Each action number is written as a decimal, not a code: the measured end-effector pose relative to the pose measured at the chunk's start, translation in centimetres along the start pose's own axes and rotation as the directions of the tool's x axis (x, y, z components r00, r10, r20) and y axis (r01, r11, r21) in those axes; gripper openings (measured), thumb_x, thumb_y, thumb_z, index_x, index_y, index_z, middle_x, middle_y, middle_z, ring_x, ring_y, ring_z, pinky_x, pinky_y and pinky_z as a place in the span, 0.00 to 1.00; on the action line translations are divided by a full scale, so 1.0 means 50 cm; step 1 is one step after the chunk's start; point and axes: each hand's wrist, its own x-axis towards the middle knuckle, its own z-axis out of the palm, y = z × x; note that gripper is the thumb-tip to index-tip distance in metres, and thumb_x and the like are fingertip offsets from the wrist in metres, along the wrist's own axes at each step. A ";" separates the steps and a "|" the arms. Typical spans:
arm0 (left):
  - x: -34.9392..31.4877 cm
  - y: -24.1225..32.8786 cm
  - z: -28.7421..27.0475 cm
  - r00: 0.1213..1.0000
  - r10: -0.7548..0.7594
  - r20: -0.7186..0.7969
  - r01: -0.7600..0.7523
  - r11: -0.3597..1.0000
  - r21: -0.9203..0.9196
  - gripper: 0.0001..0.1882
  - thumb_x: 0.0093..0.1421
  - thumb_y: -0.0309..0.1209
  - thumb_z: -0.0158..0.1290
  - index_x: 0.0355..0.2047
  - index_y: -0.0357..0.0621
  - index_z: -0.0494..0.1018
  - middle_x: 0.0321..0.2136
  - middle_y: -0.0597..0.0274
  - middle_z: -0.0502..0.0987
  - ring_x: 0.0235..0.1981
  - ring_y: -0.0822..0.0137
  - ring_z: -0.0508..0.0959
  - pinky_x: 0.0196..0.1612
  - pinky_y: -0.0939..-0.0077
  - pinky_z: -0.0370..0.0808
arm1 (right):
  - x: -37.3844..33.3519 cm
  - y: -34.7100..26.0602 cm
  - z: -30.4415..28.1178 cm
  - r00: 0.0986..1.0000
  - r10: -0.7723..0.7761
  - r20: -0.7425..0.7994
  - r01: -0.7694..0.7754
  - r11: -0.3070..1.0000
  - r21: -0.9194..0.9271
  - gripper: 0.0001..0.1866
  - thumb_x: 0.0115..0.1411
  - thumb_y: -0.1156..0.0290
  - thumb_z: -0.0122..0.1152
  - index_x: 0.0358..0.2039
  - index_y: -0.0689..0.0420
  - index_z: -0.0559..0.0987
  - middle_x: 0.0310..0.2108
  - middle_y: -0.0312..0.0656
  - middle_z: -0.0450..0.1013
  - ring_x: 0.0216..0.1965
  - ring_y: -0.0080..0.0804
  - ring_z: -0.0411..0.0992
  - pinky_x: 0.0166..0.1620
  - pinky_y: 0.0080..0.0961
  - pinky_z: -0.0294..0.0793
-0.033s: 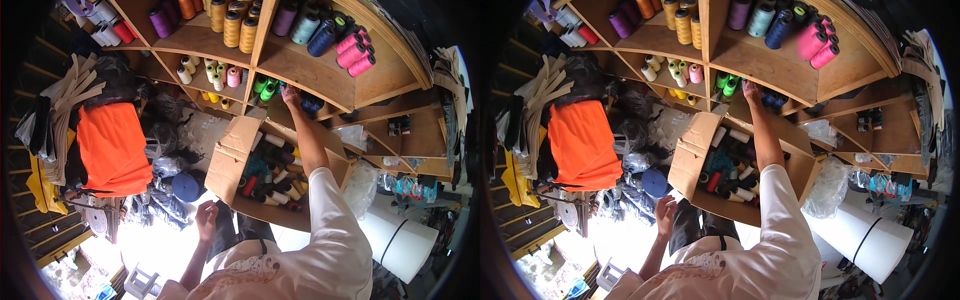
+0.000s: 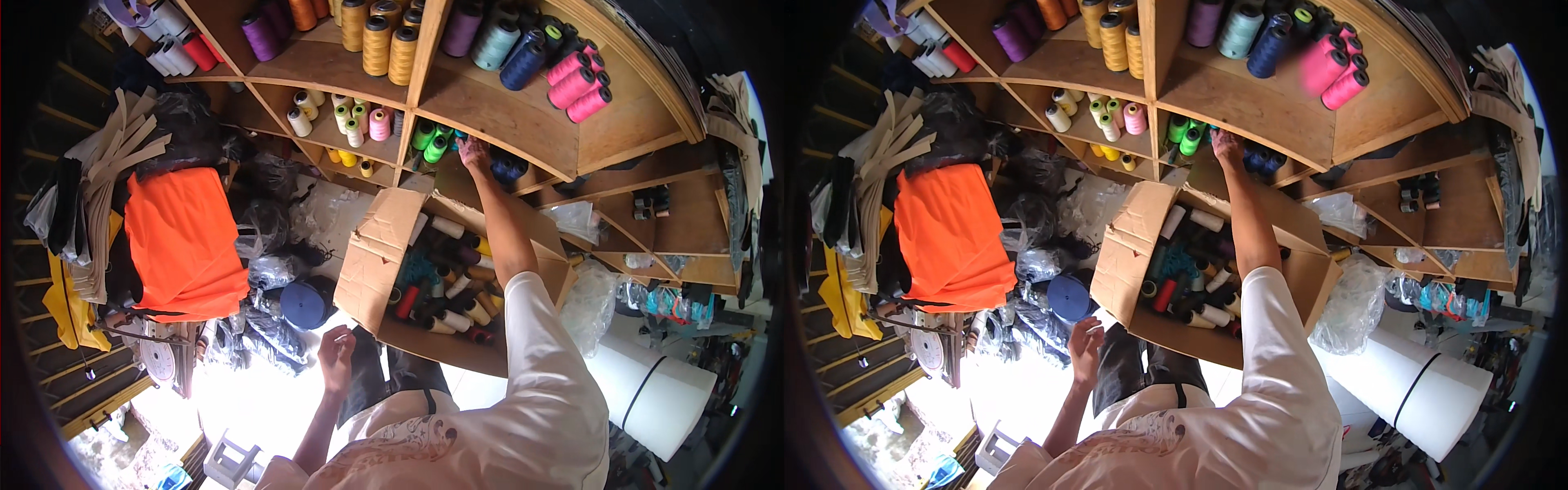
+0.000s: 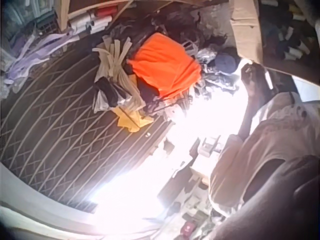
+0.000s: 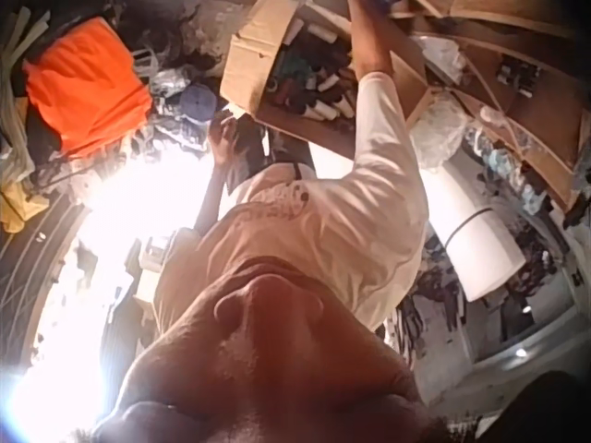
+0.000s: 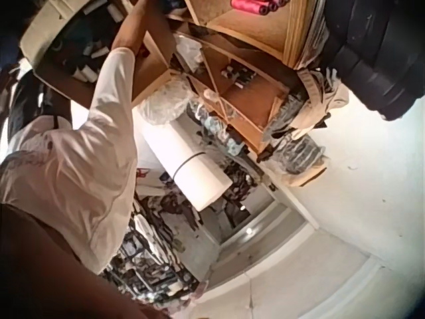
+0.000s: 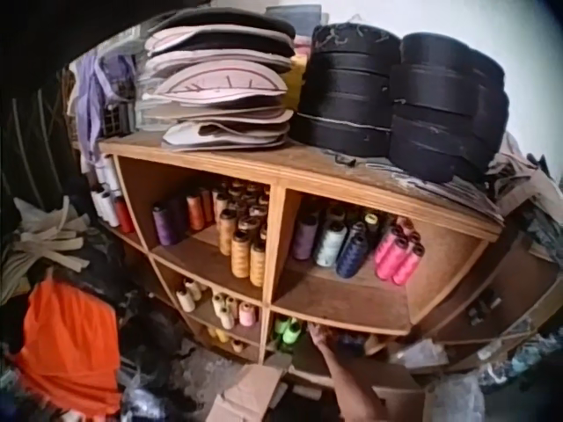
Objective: The person picks up various colored thread spools from a cardboard box and places them onto a wooden shelf. They handle blue, green, teal, yellow, dark blue, and red spools, arranging them in rows on the shelf.
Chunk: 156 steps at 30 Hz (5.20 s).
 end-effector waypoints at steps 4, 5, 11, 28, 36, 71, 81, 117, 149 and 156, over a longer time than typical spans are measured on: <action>-0.002 0.013 0.003 0.998 0.045 0.050 -0.045 0.999 -0.004 0.18 0.62 0.34 0.56 0.48 0.38 0.69 0.40 0.64 0.75 0.41 0.74 0.75 0.41 0.80 0.70 | -0.033 0.013 -0.017 0.997 -0.013 0.078 0.000 0.986 0.167 0.43 0.65 0.40 0.39 0.69 0.61 0.50 0.71 0.50 0.45 0.72 0.46 0.41 0.71 0.37 0.40; -0.004 0.012 0.002 0.996 0.055 0.070 -0.055 0.998 -0.003 0.18 0.62 0.34 0.56 0.48 0.38 0.69 0.40 0.64 0.75 0.41 0.73 0.75 0.41 0.80 0.70 | -0.051 0.012 -0.021 1.000 0.004 -0.002 -0.004 0.978 0.210 0.42 0.65 0.42 0.42 0.67 0.61 0.53 0.69 0.51 0.50 0.70 0.46 0.45 0.70 0.37 0.44; -0.029 0.046 -0.007 0.989 -0.002 0.150 -0.013 0.995 0.104 0.17 0.63 0.35 0.56 0.47 0.39 0.71 0.37 0.63 0.78 0.40 0.74 0.77 0.39 0.82 0.71 | -0.290 -0.035 -0.070 0.813 0.042 -0.581 0.382 0.715 0.586 0.10 0.58 0.68 0.64 0.39 0.54 0.76 0.28 0.39 0.76 0.28 0.30 0.75 0.35 0.28 0.75; -0.021 -0.338 -0.482 0.930 -0.355 -0.092 0.359 0.829 0.429 0.06 0.63 0.28 0.52 0.33 0.39 0.75 0.29 0.57 0.79 0.29 0.67 0.80 0.29 0.74 0.79 | -0.993 0.177 0.421 0.960 -0.091 -0.266 0.239 0.761 0.603 0.10 0.56 0.77 0.46 0.19 0.51 0.67 0.16 0.32 0.63 0.13 0.21 0.64 0.25 0.21 0.70; -0.045 -0.340 -0.574 0.934 -0.349 -0.076 0.320 0.725 0.610 0.10 0.62 0.30 0.53 0.39 0.37 0.74 0.27 0.55 0.79 0.28 0.65 0.82 0.27 0.75 0.82 | -0.954 0.268 0.435 0.925 0.046 0.377 -0.223 0.870 0.440 0.05 0.54 0.72 0.52 0.31 0.58 0.75 0.29 0.42 0.73 0.29 0.32 0.73 0.33 0.25 0.74; -0.135 -0.336 -0.278 0.993 -0.110 -0.029 0.102 0.747 0.657 0.10 0.60 0.27 0.53 0.41 0.39 0.75 0.26 0.52 0.82 0.28 0.63 0.84 0.33 0.70 0.79 | -0.769 0.504 0.518 0.941 0.117 0.318 -0.083 0.989 -0.121 0.23 0.64 0.62 0.47 0.57 0.58 0.66 0.56 0.48 0.67 0.54 0.51 0.69 0.54 0.46 0.72; -0.070 -0.129 -0.193 0.978 0.118 0.171 -0.194 0.812 0.550 0.09 0.61 0.27 0.51 0.40 0.37 0.74 0.26 0.53 0.81 0.29 0.64 0.84 0.33 0.72 0.78 | -0.835 0.337 0.142 0.995 0.085 -0.059 -0.081 0.994 0.067 0.34 0.56 0.50 0.60 0.56 0.60 0.69 0.56 0.51 0.69 0.59 0.45 0.66 0.58 0.41 0.68; -0.237 0.400 0.022 0.617 0.354 0.703 -0.522 0.853 0.028 0.18 0.71 0.34 0.45 0.25 0.38 0.72 0.18 0.73 0.66 0.21 0.82 0.59 0.25 0.83 0.58 | -1.169 -0.156 -0.373 0.971 -0.150 0.188 -0.238 -0.706 0.667 0.25 0.68 0.49 0.46 0.52 0.58 0.70 0.43 0.43 0.75 0.39 0.37 0.77 0.44 0.30 0.77; -0.226 0.345 0.082 0.743 0.360 0.564 -0.377 0.922 -0.091 0.15 0.69 0.33 0.49 0.30 0.35 0.76 0.21 0.69 0.74 0.24 0.83 0.66 0.27 0.84 0.64 | -1.171 -0.190 -0.365 0.998 -0.051 0.045 -0.067 -0.608 0.791 0.21 0.64 0.59 0.54 0.52 0.59 0.70 0.46 0.43 0.72 0.49 0.33 0.72 0.53 0.32 0.73; -0.183 0.369 0.071 0.682 0.261 0.683 -0.223 0.964 -0.146 0.11 0.69 0.28 0.47 0.37 0.35 0.77 0.23 0.75 0.73 0.23 0.84 0.63 0.26 0.86 0.60 | -1.175 -0.184 -0.377 0.925 -0.379 0.036 -0.329 -0.748 0.576 0.23 0.66 0.53 0.50 0.52 0.59 0.71 0.47 0.42 0.74 0.46 0.32 0.74 0.52 0.32 0.73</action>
